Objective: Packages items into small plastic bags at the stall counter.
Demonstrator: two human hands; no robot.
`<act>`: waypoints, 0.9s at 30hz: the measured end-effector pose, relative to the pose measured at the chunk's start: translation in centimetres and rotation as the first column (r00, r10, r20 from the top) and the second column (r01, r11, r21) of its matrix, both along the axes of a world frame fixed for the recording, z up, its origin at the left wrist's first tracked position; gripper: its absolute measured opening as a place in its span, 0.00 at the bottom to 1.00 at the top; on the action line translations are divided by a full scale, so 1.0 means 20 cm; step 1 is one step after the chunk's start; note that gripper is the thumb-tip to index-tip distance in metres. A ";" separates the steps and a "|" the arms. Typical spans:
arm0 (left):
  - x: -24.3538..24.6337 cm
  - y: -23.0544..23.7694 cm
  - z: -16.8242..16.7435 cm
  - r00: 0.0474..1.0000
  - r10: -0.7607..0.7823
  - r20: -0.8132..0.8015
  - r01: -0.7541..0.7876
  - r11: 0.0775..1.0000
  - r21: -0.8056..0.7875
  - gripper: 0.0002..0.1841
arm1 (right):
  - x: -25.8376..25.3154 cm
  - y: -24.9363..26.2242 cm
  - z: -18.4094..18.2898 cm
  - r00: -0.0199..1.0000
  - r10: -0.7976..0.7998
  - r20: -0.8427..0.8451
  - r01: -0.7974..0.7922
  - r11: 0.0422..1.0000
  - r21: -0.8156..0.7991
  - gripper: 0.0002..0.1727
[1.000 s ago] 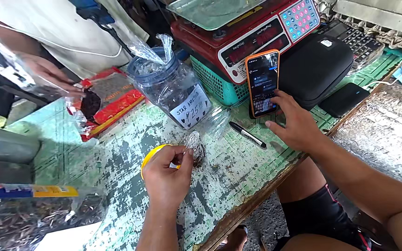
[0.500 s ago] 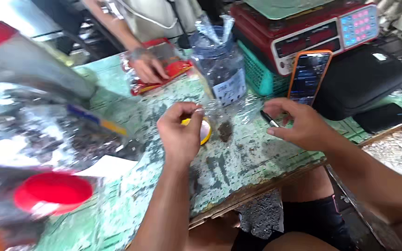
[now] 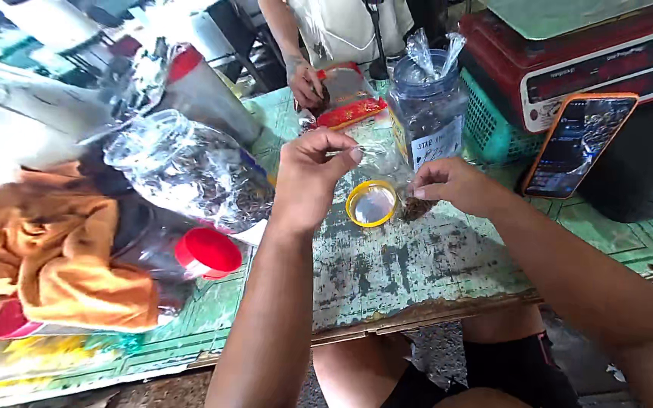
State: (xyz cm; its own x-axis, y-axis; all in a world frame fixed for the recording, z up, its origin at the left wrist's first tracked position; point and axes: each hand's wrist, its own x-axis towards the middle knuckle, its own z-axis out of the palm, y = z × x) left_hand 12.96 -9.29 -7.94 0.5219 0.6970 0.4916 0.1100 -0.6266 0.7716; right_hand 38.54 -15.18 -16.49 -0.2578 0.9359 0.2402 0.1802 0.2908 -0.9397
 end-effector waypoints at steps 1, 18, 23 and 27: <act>0.00 0.01 0.03 0.997 -0.077 -0.031 0.075 0.996 -0.040 0.04 | 0.01 0.00 0.00 1.000 -0.005 -0.017 0.005 1.000 -0.005 0.06; 0.27 -0.21 0.10 0.738 0.130 -0.662 0.021 0.976 0.215 0.07 | 0.08 -0.03 0.08 0.996 0.024 0.083 -0.046 0.962 0.269 0.07; 0.30 -0.26 0.20 0.589 0.141 -0.796 0.022 0.982 0.190 0.08 | 0.13 -0.02 0.07 0.905 -0.100 0.414 -0.006 0.969 0.247 0.08; 0.33 -0.30 0.21 0.422 0.203 -0.883 -0.022 0.977 0.214 0.09 | 0.17 -0.06 0.11 0.964 -0.210 0.161 0.159 0.947 0.280 0.10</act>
